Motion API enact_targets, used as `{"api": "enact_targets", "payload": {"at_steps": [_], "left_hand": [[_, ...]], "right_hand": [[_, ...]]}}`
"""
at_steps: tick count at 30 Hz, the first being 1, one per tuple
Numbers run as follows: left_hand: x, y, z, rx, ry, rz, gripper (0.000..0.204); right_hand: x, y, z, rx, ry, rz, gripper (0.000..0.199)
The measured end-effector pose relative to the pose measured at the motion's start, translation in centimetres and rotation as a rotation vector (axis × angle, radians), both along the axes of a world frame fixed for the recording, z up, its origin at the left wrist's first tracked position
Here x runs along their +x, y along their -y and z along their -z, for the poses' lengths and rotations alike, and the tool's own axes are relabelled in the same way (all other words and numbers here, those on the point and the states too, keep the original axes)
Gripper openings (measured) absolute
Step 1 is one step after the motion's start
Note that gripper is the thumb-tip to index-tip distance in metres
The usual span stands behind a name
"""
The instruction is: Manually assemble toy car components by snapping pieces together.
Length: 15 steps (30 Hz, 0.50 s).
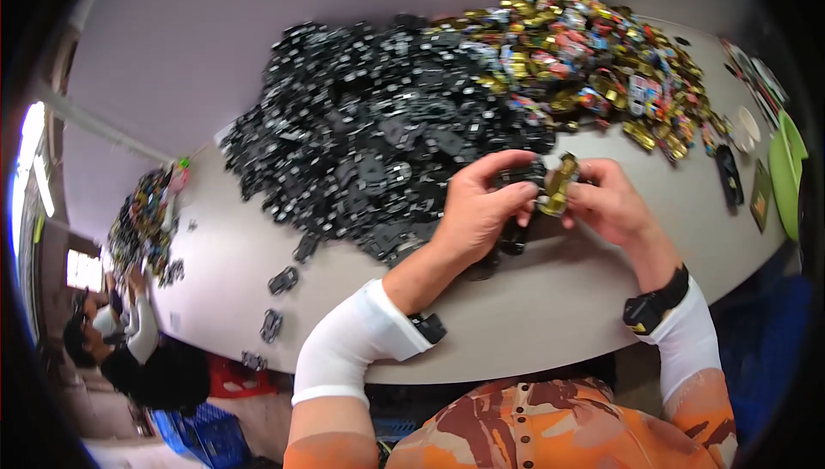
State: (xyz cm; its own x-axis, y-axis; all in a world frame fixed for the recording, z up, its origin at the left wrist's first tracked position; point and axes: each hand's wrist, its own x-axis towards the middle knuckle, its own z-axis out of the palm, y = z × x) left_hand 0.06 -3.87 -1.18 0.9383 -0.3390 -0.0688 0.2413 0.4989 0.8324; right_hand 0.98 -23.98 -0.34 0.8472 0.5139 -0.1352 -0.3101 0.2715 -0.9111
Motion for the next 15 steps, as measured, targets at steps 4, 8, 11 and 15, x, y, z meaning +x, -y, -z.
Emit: {"api": "enact_targets", "payload": {"at_steps": [4,8,11,15], "left_hand": [[-0.4,0.2,0.0,-0.016,0.157,-0.051,0.053],[0.1,0.0,0.4,0.014,0.201,-0.032,0.038],[0.5,-0.2,0.6,-0.131,0.041,-0.017,0.032],[0.9,-0.8,1.4,-0.131,0.026,0.012,0.046]], "right_hand": [[0.5,-0.3,0.2,0.148,-0.038,0.005,0.022],[0.3,-0.4,1.3,0.215,-0.027,-0.059,0.021],[-0.1,0.0,-0.6,0.029,0.064,0.021,0.018],[-0.4,0.3,-1.5,-0.187,0.323,0.182,0.014]]}}
